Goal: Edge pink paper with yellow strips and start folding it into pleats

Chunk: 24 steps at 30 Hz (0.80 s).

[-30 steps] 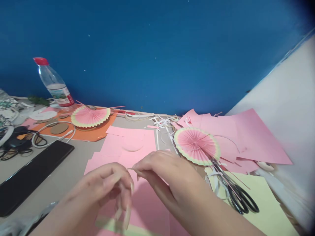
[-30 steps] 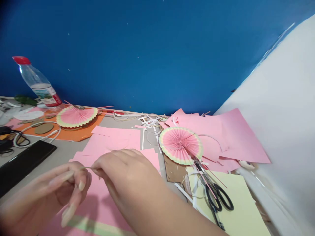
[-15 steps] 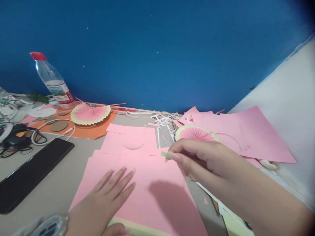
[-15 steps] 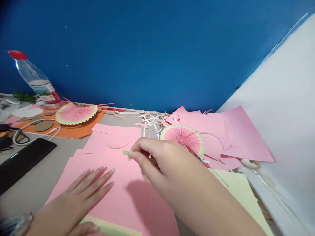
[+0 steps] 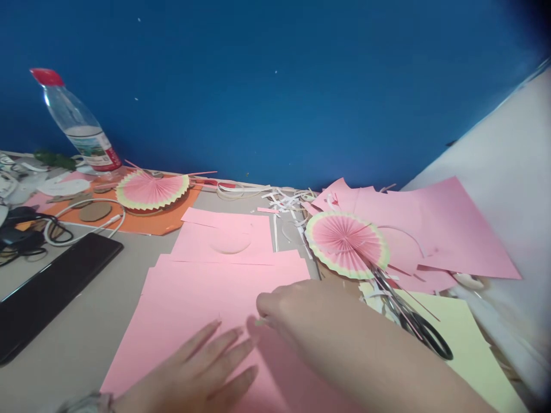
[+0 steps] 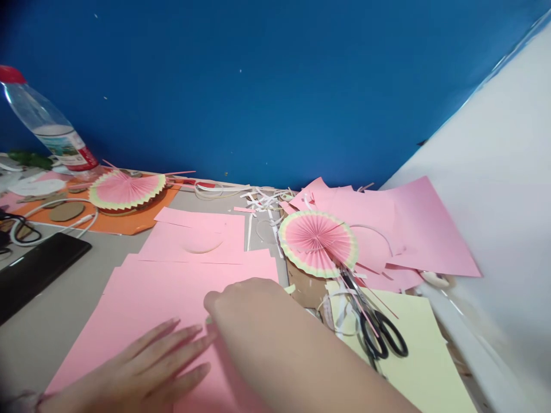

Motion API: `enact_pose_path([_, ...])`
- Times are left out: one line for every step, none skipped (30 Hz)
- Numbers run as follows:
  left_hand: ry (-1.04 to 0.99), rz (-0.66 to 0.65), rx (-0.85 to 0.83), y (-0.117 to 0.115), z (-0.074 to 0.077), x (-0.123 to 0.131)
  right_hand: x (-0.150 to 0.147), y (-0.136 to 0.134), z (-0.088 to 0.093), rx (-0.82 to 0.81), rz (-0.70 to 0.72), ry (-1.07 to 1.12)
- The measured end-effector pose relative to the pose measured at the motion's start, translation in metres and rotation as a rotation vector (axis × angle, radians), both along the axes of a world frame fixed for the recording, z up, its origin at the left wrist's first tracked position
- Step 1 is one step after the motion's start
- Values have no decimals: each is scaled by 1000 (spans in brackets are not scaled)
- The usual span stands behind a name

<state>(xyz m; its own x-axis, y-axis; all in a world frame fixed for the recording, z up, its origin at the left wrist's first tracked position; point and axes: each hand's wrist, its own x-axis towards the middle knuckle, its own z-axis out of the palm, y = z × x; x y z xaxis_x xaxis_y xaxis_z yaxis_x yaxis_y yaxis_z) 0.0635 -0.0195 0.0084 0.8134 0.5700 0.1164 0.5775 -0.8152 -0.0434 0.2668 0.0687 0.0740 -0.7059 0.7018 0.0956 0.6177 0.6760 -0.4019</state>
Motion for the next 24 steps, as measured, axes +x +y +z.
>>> enact_pose_path([5,28,7,4,2,-6,-4,0,1,-14,38,-70])
enact_pose_path([33,70,14,5,1,-10,-9,0,1,-46,71,-115])
enact_pose_path([46,93,40,5,-1,-12,-13,1,0,-99,91,-126])
enact_pose_path([52,97,79,3,-3,-12,-18,3,-2,-170,109,-125])
enact_pose_path([52,85,125,1,-6,-11,-22,5,-4,-251,120,-118])
enact_pose_path([42,70,171,-2,-9,-8,-26,9,-7,-336,127,-107])
enact_pose_path([26,68,209,-4,-11,-6,-30,12,-11,-422,128,-101])
enact_pose_path([9,75,234,-6,-12,-4,-33,15,-15,-499,122,-101])
enact_pose_path([-8,87,247,-7,-13,-3,-35,18,-19,-560,114,-104])
enact_pose_path([-22,105,249,-8,-14,-2,-36,21,-23,-603,108,-112])
enact_pose_path([-31,122,244,-8,-15,-3,-37,22,-26,-626,102,-122])
enact_pose_path([-43,132,241,-9,-16,-4,-38,23,-28,-633,97,-128])
enact_pose_path([-52,134,235,-9,-18,-5,-38,23,-30,-627,92,-131])
enact_pose_path([-63,137,228,-10,-20,-8,-39,23,-32,-618,90,-131])
enact_pose_path([-71,144,214,-11,-23,-10,-39,22,-33,-606,88,-130])
enact_pose_path([-81,148,204,-12,-26,-12,-40,22,-34,-598,84,-132])
enact_pose_path([-89,158,188,-13,-29,-14,-42,21,-34,-591,79,-138])
enact_pose_path([-95,173,167,-15,-32,-15,-44,21,-35,-589,74,-153])
enact_pose_path([-103,183,147,-16,-35,-16,-47,20,-35,-588,66,-174])
enact_pose_path([-113,193,132,-17,-37,-17,-49,20,-35,-588,59,-198])
enact_pose_path([-118,203,114,-18,-38,-17,-52,20,-35,-586,56,-225])
enact_pose_path([-126,212,97,-19,-39,-16,-54,20,-35,-584,55,-250])
enact_pose_path([-133,229,82,-19,-39,-15,-56,21,-34,-580,56,-266])
enact_pose_path([-149,242,79,-19,-39,-14,-57,21,-34,-578,57,-272])
